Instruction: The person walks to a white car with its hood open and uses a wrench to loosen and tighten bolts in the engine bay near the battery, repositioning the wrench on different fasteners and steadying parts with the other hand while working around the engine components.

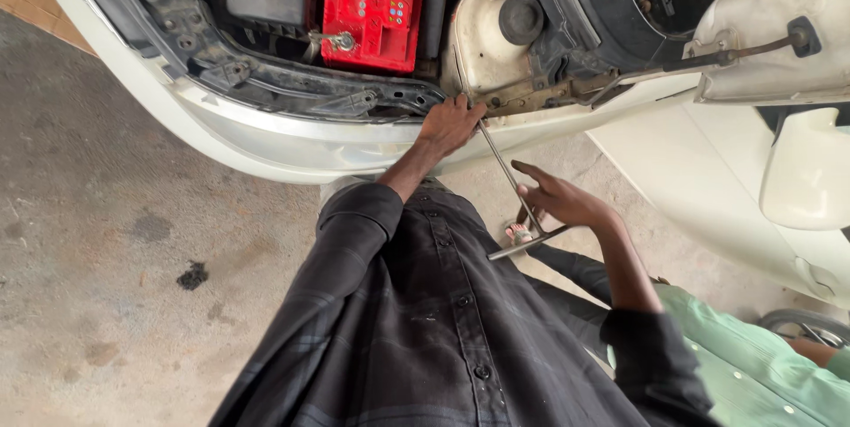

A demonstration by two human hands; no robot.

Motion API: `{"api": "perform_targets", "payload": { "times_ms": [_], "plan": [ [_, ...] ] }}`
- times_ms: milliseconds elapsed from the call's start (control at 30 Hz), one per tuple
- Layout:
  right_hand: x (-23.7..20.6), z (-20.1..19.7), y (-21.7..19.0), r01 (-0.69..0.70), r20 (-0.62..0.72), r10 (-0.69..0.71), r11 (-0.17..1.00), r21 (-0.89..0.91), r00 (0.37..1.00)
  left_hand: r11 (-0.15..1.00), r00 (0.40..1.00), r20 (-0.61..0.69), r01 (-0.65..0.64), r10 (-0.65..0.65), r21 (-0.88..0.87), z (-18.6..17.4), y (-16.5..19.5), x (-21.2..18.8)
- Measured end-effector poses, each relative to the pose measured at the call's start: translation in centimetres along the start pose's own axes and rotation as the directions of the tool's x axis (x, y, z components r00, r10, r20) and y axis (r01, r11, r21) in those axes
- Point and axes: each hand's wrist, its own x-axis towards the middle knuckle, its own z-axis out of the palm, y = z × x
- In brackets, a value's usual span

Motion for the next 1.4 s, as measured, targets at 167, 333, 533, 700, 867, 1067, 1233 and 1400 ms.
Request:
{"api": "perform_targets", "payload": {
  "times_ms": [167,333,533,700,867,1067,1233,1400],
  "plan": [
    [-7.3,1.7,-3.1,0.504,-0.106,-0.638,0.689,-0.521,0.763,1.0,0.999,0.026,0.025,-0.025,-0.007,-1.1,0.2,0.0],
    [-8.3,1.9,-6.3,0.031,-0.474,-0.352,0.827,-0.561,0.807,0.952,0.978,0.046,0.208,-0.202,-0.226,-3.3,0.4,-0.2],
    [-8.7,-4.1,-6.6,0.191,-0.63,-0.475,0.864,-0.465,0.614,0.923,0.925,0.151,0.367,-0.349,-0.119,-3.0,1.2,-0.3],
    [-8.1,-8.3,-8.9,0.197,-0.556,-0.483,0.846,-0.496,0.677,0.894,0.897,0.124,0.437,-0.425,-0.101,-1.7,1.4,-0.3],
    [-6.9,-11.5,-10.7,0.287,-0.395,-0.575,0.759,-0.584,0.717,0.869,0.874,0.054,0.486,-0.483,-0.089,-1.7,1.9,-1.9],
    [-3.0,-14.6,-11.8,0.422,-0.152,-0.692,0.584,-0.694,0.706,0.89,0.879,-0.141,0.446,-0.455,-0.095,-1.8,2.3,-3.2],
    [-0.7,-15.4,-13.6,0.419,-0.053,-0.689,0.498,-0.76,0.723,0.894,0.877,-0.176,0.431,-0.447,-0.124,-1.2,2.4,-3.7],
    [-0.9,-14.1,-17.1,0.36,0.131,-0.619,0.261,-0.896,0.774,0.9,0.881,-0.189,0.419,-0.434,-0.119,-0.9,2.4,-3.9]
  ]
}}
